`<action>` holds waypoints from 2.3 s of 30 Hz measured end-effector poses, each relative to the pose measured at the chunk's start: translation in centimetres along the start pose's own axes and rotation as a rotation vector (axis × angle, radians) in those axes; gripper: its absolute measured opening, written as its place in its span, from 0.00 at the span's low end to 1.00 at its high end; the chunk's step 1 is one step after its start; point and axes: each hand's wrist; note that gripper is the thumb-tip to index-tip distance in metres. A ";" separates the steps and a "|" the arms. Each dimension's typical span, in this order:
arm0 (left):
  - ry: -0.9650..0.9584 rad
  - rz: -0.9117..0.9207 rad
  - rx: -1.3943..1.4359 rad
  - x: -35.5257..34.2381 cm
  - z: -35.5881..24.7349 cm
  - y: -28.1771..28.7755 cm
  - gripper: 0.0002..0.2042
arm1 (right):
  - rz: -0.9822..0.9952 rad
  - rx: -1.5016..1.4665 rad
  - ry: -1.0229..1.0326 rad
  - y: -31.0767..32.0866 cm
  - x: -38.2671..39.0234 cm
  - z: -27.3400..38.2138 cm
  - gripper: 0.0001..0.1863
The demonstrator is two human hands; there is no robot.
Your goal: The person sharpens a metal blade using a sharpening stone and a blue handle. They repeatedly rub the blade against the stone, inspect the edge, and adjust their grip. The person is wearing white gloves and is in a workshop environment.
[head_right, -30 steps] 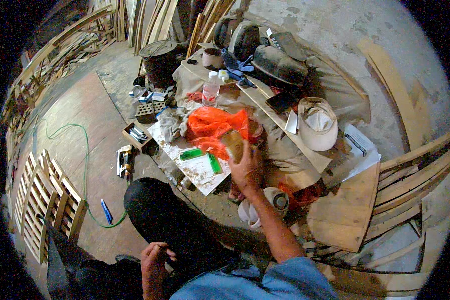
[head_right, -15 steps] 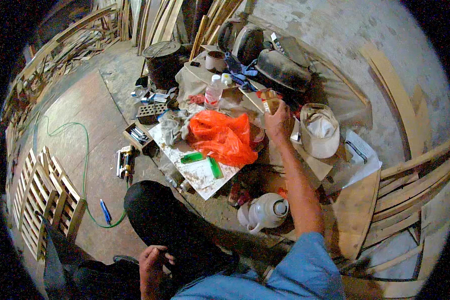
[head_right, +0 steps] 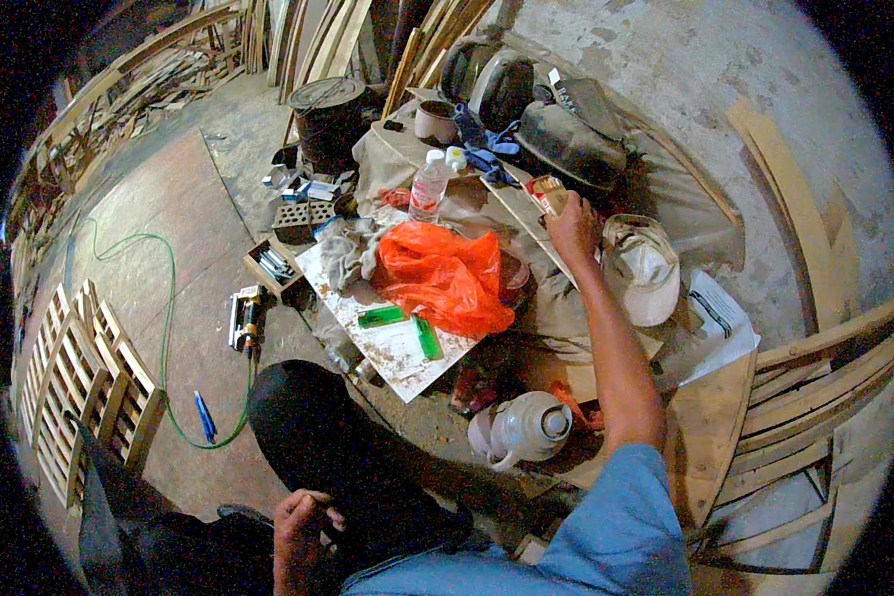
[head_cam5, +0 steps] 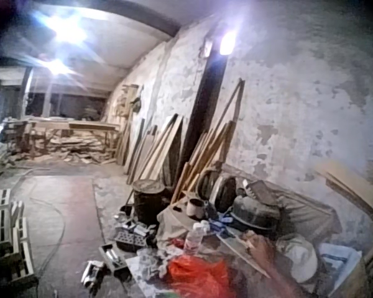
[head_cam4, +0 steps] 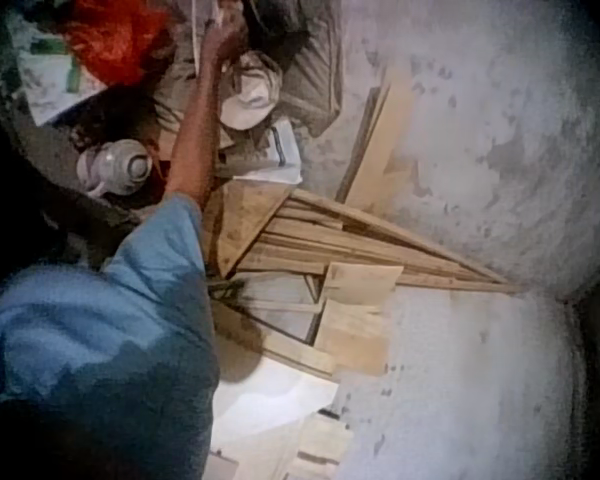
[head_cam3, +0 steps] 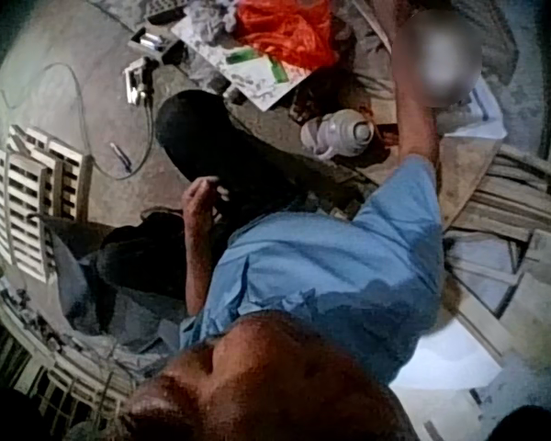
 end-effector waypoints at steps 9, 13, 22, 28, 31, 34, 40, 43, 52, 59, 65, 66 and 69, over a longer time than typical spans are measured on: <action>0.058 -0.019 -0.027 -0.1 -0.8 -0.6 0.14 | 0.105 0.016 -0.104 -0.1 -1.4 -1.9 0.26; 0.012 0.034 -0.001 -0.5 0.0 -0.1 0.15 | -0.028 -0.038 -0.124 -0.4 -0.7 -3.1 0.28; 0.026 0.014 -0.024 -0.3 -0.5 -0.4 0.17 | 0.001 -0.183 -0.192 1.0 4.5 -2.8 0.23; 0.017 0.025 -0.033 -0.2 -0.3 -0.2 0.18 | 0.676 -1.223 -0.894 1.0 8.1 -3.0 0.23; 0.013 0.036 -0.032 -0.3 -0.1 -0.2 0.18 | 0.659 -1.400 -0.991 -1.0 8.2 -3.0 0.25; 0.001 0.033 -0.029 -0.4 0.1 0.0 0.18 | 0.635 -1.550 -1.020 -1.7 7.9 -2.5 0.26; -0.027 0.050 0.021 -0.4 0.3 0.5 0.17 | 0.521 -1.706 -1.120 -3.4 5.9 -1.8 0.26; -0.022 0.052 0.036 -0.5 0.3 0.5 0.16 | 0.413 -1.604 -1.158 -3.7 4.4 -1.8 0.25; -0.041 0.043 0.035 -0.4 0.7 -0.1 0.16 | 0.463 -1.779 -1.223 4.2 8.3 1.1 0.20; -0.052 0.048 -0.044 0.3 -1.8 -1.2 0.22 | 0.767 -1.657 -1.019 13.6 21.3 12.6 0.19; -0.276 0.004 0.091 -1.5 -9.9 0.2 0.34 | 1.402 -1.615 -0.474 18.4 29.4 23.9 0.19; -0.292 0.020 0.173 -1.9 -11.6 0.7 0.33 | 1.516 -1.560 -0.386 18.6 29.9 26.0 0.18; -0.400 -0.013 0.376 -2.9 -15.3 2.1 0.31 | 1.807 -1.360 -0.201 18.9 31.2 31.9 0.16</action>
Point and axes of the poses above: each hand's wrist, its own x-axis away from the middle knuckle, its own y-axis out of the back of the hand, z = x × y, and after that the axes turned 8 degrees about -y, right-handed
